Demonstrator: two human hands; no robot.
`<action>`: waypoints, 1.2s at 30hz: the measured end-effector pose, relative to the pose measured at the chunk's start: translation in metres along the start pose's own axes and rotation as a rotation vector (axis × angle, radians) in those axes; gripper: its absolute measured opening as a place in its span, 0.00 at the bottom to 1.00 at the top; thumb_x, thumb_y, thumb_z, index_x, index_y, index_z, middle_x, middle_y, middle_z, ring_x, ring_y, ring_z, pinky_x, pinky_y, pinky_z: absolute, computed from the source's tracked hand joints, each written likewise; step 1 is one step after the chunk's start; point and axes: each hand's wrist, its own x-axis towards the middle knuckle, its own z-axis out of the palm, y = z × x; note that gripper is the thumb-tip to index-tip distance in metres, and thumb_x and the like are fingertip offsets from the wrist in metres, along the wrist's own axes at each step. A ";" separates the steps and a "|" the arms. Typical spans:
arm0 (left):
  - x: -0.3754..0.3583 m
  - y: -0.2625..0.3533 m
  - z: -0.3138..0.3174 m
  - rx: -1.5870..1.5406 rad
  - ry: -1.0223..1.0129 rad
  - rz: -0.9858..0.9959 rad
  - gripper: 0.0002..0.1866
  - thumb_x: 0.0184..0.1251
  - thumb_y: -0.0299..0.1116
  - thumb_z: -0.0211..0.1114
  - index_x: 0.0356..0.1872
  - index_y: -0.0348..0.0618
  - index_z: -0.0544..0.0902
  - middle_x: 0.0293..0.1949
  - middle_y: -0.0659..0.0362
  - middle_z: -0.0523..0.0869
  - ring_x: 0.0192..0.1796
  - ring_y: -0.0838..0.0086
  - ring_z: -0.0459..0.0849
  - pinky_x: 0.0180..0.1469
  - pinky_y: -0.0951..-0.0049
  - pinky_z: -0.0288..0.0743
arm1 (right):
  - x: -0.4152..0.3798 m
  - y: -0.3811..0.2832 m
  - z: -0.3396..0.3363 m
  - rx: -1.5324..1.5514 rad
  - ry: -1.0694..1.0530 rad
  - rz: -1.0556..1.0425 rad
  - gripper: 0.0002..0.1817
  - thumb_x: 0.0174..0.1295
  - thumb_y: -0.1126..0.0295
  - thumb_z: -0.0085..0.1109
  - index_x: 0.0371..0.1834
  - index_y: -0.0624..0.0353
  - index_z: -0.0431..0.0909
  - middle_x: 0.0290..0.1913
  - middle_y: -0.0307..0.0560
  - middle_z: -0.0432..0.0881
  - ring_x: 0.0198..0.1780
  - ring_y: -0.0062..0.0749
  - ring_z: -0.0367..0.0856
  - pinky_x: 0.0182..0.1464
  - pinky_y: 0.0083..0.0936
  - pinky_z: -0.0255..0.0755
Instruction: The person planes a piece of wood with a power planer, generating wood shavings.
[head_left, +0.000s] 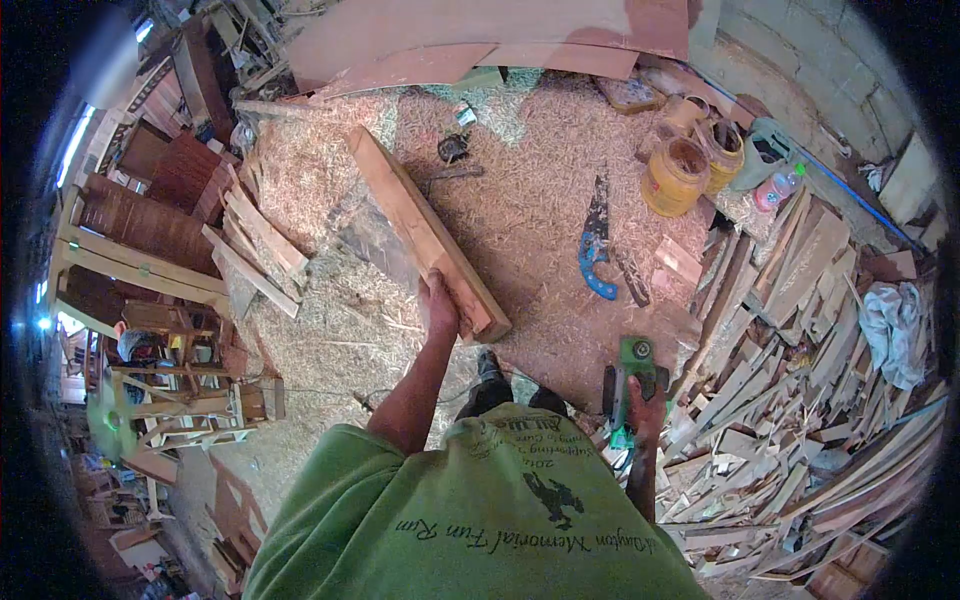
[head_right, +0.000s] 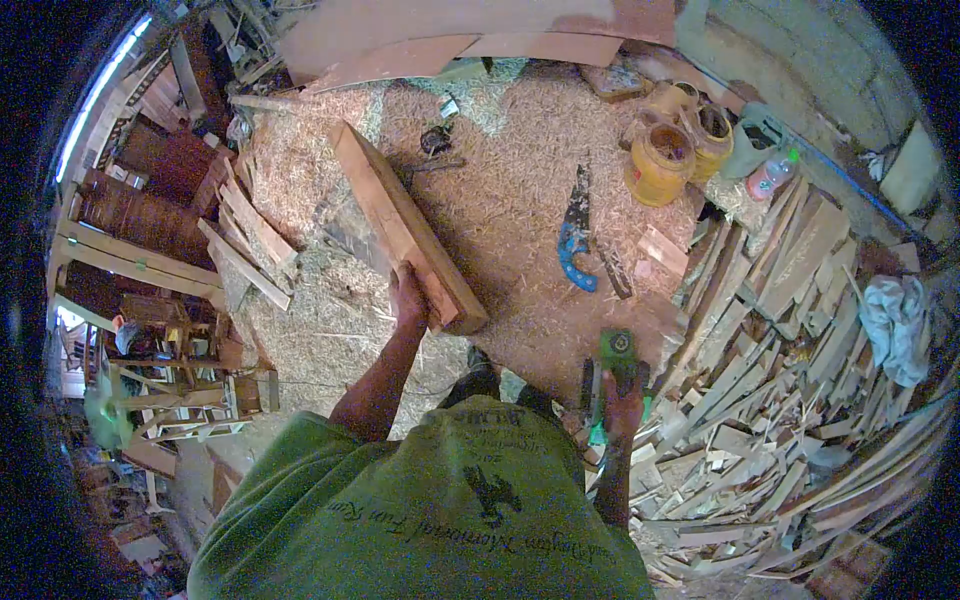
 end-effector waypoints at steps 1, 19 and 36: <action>0.008 -0.011 -0.003 0.000 -0.008 0.036 0.29 0.80 0.47 0.53 0.68 0.30 0.71 0.55 0.45 0.83 0.55 0.60 0.83 0.59 0.62 0.77 | 0.004 0.005 0.002 0.004 -0.016 -0.039 0.35 0.64 0.47 0.72 0.64 0.62 0.76 0.53 0.55 0.88 0.52 0.45 0.86 0.57 0.38 0.78; 0.019 -0.034 -0.019 0.103 -0.021 0.034 0.28 0.81 0.50 0.49 0.64 0.32 0.72 0.56 0.44 0.81 0.56 0.57 0.79 0.64 0.59 0.72 | -0.005 -0.023 0.021 0.178 0.120 -0.040 0.29 0.71 0.48 0.65 0.62 0.62 0.79 0.42 0.45 0.86 0.36 0.27 0.78 0.39 0.28 0.74; 0.056 -0.092 -0.055 0.896 -0.090 0.335 0.24 0.84 0.40 0.46 0.68 0.32 0.72 0.59 0.35 0.79 0.62 0.43 0.78 0.65 0.46 0.72 | 0.033 0.006 0.035 -0.083 0.499 -0.224 0.32 0.75 0.45 0.55 0.64 0.66 0.80 0.53 0.61 0.87 0.54 0.53 0.83 0.64 0.44 0.72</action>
